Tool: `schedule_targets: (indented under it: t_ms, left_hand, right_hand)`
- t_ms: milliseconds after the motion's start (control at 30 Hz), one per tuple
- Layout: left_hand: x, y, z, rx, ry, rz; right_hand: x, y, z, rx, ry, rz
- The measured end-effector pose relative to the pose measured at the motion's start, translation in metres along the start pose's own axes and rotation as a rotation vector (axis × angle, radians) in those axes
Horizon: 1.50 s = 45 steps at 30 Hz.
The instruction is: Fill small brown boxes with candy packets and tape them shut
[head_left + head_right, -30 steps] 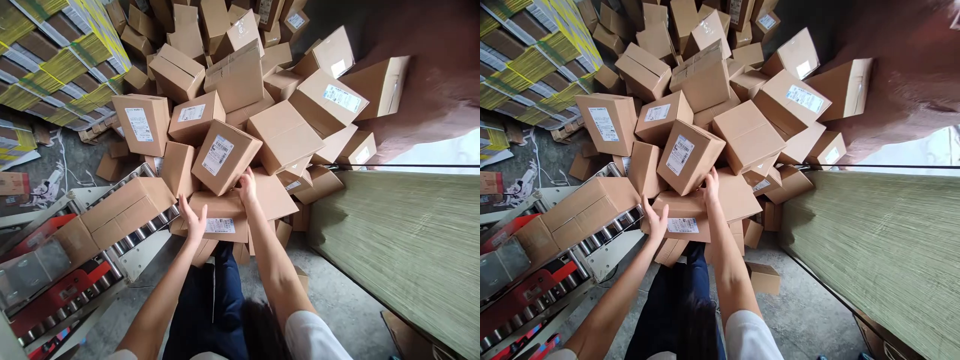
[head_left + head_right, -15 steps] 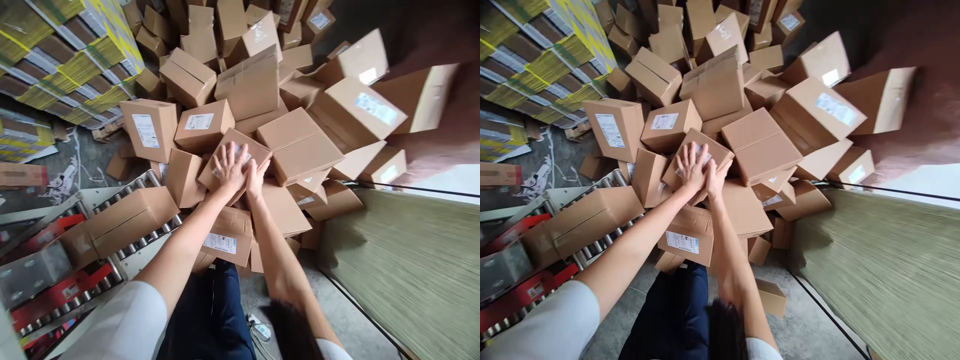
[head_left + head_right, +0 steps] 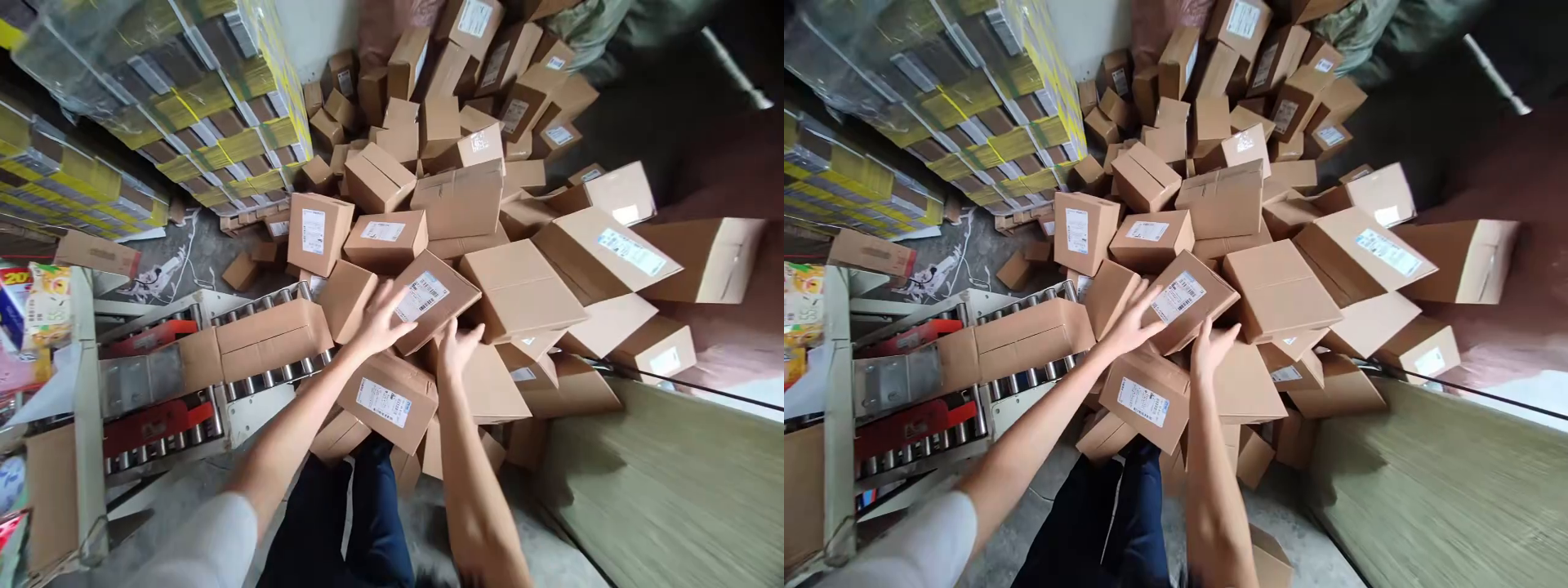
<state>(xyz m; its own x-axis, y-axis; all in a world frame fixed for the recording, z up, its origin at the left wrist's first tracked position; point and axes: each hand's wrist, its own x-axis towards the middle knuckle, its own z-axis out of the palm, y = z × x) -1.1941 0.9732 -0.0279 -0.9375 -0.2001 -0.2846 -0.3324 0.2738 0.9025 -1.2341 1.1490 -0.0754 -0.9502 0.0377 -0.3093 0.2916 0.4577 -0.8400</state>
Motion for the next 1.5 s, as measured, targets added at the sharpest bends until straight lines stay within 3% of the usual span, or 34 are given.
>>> schedule_targets:
  t_ms: [67, 100, 200, 233, 300, 400, 467, 567, 700, 867, 1033, 1167, 1267, 1333, 1400, 1500]
  left_hand:
    - [-0.062, -0.004, -0.06, 0.114, 0.166, -0.08]
    - [-0.09, -0.01, -0.089, 0.206, 0.207, -0.183]
    - [-0.143, -0.037, -0.165, 0.559, 0.065, -0.488]
    - [-0.151, -0.048, -0.183, 0.653, 0.009, -0.543]
    - [-0.155, -0.066, -0.208, 0.786, -0.012, -0.604]
    - [-0.148, -0.081, -0.222, 0.893, 0.046, -0.622]
    - [-0.145, -0.087, -0.222, 0.971, -0.01, -0.584]
    - [-0.15, -0.093, -0.215, 1.121, -0.125, -0.459]
    - [-0.155, -0.09, -0.205, 1.221, -0.096, -0.331]
    - [-0.124, -0.054, -0.199, 1.227, -0.052, -0.248]
    - [-0.081, 0.021, -0.184, 1.092, -0.154, -0.054]
    - [-0.051, 0.079, -0.162, 0.741, -0.196, -0.01]
    - [-0.022, 0.109, -0.139, 0.333, -0.328, -0.024]
    - [-0.005, 0.124, -0.119, 0.034, -0.433, -0.077]
    - [0.007, 0.134, -0.096, -0.201, -0.483, -0.17]
    - [0.015, 0.144, -0.067, -0.438, -0.456, -0.366]
  right_hand:
    - [-0.044, -0.007, 0.015, -0.013, -0.038, -0.042]
    - [-0.064, -0.01, 0.028, -0.019, -0.146, -0.088]
    - [-0.103, -0.022, 0.08, -0.053, -0.722, -0.228]
    - [-0.107, -0.027, 0.098, -0.084, -0.895, -0.257]
    - [-0.103, -0.038, 0.131, -0.203, -1.12, -0.31]
    - [-0.078, -0.058, 0.162, -0.386, -1.267, -0.468]
    - [-0.059, -0.068, 0.173, -0.417, -1.299, -0.624]
    - [-0.039, -0.075, 0.179, -0.381, -1.318, -0.842]
    - [-0.037, -0.075, 0.174, -0.32, -1.278, -0.931]
    - [-0.031, -0.072, 0.136, -0.252, -1.234, -0.885]
    - [-0.018, -0.062, 0.047, -0.018, -1.022, -0.806]
    - [-0.013, -0.062, -0.04, 0.153, -0.865, -0.509]
    - [-0.01, -0.06, -0.097, 0.412, -0.782, -0.292]
    - [-0.01, -0.047, -0.126, 0.647, -0.688, -0.152]
    - [-0.013, -0.025, -0.147, 0.866, -0.514, 0.015]
    - [-0.023, 0.01, -0.168, 0.885, -0.205, 0.198]
